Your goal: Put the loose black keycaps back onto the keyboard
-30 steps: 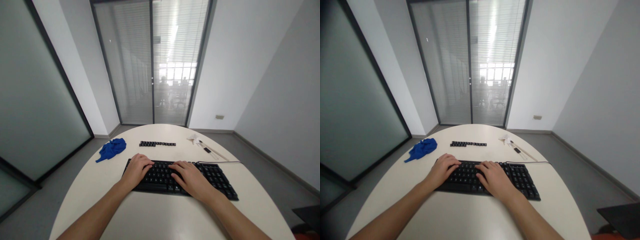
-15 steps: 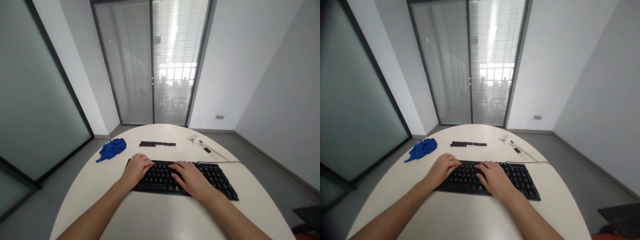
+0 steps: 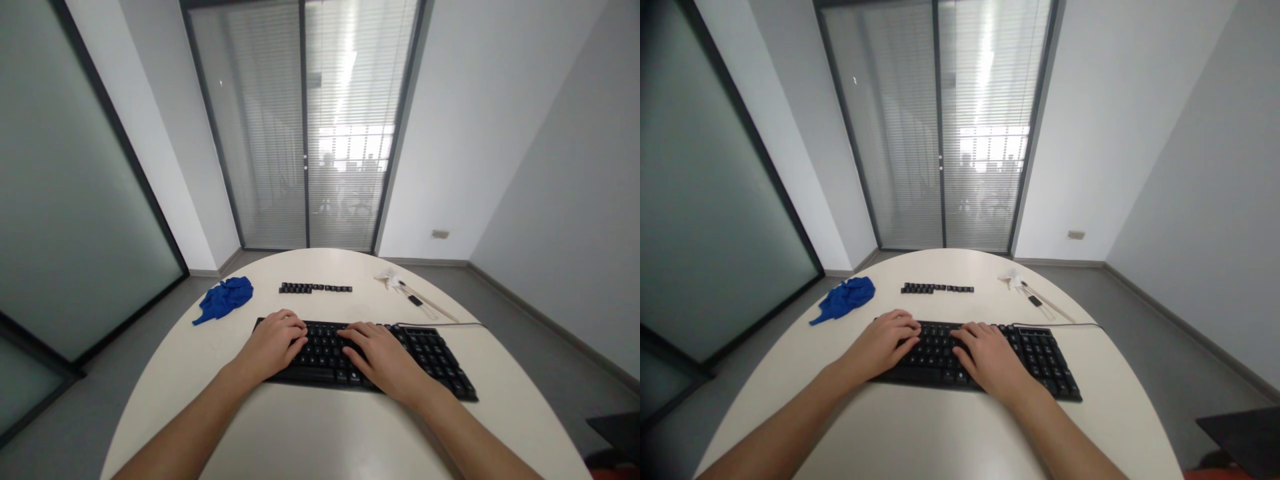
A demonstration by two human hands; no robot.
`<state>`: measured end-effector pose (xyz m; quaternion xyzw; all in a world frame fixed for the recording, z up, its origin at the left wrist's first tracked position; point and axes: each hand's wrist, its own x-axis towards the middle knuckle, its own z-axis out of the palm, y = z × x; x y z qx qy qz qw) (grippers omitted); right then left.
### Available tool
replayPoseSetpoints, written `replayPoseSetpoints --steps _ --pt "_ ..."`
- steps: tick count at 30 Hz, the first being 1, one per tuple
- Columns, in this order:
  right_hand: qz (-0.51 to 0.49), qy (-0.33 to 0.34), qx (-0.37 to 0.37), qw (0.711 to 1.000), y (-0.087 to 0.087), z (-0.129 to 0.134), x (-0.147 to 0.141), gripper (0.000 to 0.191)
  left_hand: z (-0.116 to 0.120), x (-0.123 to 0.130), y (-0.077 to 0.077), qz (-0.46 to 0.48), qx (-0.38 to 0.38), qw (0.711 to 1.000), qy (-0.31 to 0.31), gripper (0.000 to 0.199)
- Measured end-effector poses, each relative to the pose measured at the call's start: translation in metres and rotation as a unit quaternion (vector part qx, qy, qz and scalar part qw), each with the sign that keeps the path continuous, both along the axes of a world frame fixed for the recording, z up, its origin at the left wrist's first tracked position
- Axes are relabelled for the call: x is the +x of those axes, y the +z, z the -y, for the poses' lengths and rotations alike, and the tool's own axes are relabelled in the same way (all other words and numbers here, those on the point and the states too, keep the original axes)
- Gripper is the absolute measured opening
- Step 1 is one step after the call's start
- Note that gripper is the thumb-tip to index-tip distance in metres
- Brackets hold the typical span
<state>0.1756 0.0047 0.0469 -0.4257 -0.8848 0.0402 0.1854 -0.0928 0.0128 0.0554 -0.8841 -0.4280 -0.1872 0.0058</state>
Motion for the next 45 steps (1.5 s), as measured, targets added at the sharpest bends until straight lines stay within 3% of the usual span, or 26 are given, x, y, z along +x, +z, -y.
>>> replayPoseSetpoints --steps 7,16,19,23,30,37,45 --pt "0.001 0.001 -0.002 1.0 0.001 0.001 0.0 0.029 -0.001 0.001 0.0 -0.017 -0.031 0.999 -0.001 0.022" --pt "0.012 0.0 -0.009 1.0 0.006 0.002 0.0 0.03 0.0 0.006 0.0 -0.019 -0.015 0.999 0.022 0.019" --pt "0.015 -0.002 -0.018 1.0 0.008 0.002 0.003 0.028 -0.014 0.007 -0.001 0.012 -0.006 0.999 0.051 0.024" --pt "0.019 0.0 -0.036 0.999 0.011 0.003 0.009 0.026 -0.052 0.007 -0.002 0.004 0.02 0.992 0.121 0.016" --pt "0.036 -0.041 -0.063 0.997 0.021 0.005 0.019 0.02 -0.11 0.018 -0.006 -0.043 0.018 0.99 0.133 0.017" --pt "0.051 -0.078 -0.059 0.994 0.022 0.005 0.023 0.018 -0.125 0.032 -0.022 -0.076 0.015 0.989 0.128 0.016" --pt "0.074 -0.121 -0.041 0.989 0.024 0.005 0.021 0.023 -0.128 0.033 -0.025 -0.068 0.018 0.992 0.109 0.019"
